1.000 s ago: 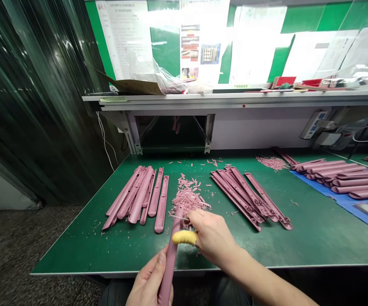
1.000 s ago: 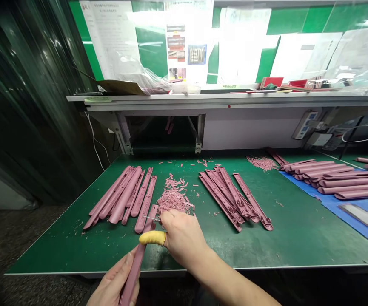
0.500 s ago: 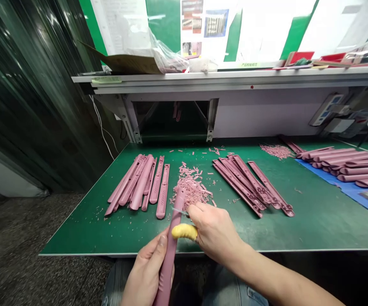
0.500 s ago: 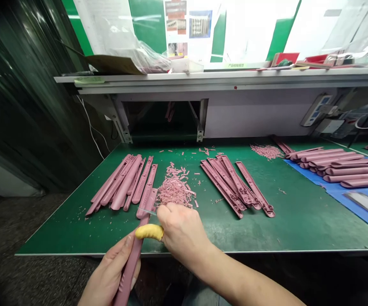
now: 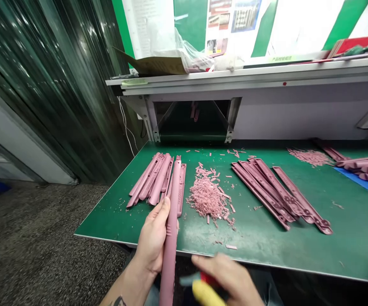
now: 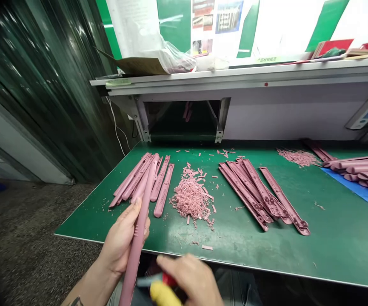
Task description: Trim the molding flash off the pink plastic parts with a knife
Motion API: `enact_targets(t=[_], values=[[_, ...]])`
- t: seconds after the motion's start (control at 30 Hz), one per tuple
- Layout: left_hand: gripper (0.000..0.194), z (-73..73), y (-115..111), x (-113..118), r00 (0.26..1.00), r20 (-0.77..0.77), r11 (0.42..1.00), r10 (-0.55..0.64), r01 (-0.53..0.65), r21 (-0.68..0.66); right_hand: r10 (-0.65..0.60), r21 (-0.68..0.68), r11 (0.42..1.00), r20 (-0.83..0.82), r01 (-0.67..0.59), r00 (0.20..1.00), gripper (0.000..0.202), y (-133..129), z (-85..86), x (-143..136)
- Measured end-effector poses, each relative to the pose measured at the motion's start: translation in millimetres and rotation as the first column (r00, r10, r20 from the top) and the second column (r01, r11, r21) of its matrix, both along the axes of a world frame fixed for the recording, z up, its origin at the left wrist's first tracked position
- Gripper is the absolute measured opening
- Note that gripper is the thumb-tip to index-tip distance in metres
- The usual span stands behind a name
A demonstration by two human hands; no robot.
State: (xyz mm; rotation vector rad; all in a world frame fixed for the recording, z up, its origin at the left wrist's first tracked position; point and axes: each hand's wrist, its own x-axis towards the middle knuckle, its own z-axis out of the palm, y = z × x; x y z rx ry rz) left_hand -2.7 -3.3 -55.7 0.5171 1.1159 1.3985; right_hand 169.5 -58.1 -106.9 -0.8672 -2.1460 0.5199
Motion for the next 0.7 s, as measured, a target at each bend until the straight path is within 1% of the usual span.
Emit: enact_targets(t=[0.07,0.13,0.23,0.37,0.47,0.57,0.7], values=[[0.041,-1.4,-3.7,3.9,1.0,-0.007,1.0,-0.01,0.01,0.002,-0.081,-0.008,0.997,-0.134,0.081,0.988,0.023,18.7,8.9,-1.8],[0.041,-2.1,-6.4,7.3,1.0,-0.016,1.0,-0.019,0.019,0.005,-0.137,-0.004,0.99,-0.209,0.139,0.968,0.018,30.3,12.7,-5.6],[0.038,-2.9,-8.5,10.4,0.999,-0.025,1.0,-0.021,0.021,0.0,-0.164,0.008,0.986,-0.193,0.169,0.967,0.019,35.6,11.1,-8.6],[0.038,-4.3,-12.5,14.4,0.999,-0.031,0.999,-0.028,0.027,-0.019,-0.199,-0.008,0.979,-0.184,0.201,0.963,0.019,39.9,11.8,-4.1],[0.04,-3.7,-17.3,18.9,0.997,-0.038,0.998,-0.064,0.063,-0.02,-0.226,-0.004,0.973,-0.215,0.23,0.95,0.019,49.5,20.5,1.4],[0.044,-3.7,-21.5,23.4,0.989,-0.084,0.993,-0.12,0.118,-0.021,-0.278,0.015,0.957,-0.246,0.291,0.929,0.019,63.5,32.1,6.7],[0.05,-9.9,-26.6,28.2,0.979,-0.131,0.986,-0.159,0.152,-0.063,-0.359,0.01,0.927,-0.271,0.375,0.893,0.017,88.9,47.2,16.7]])
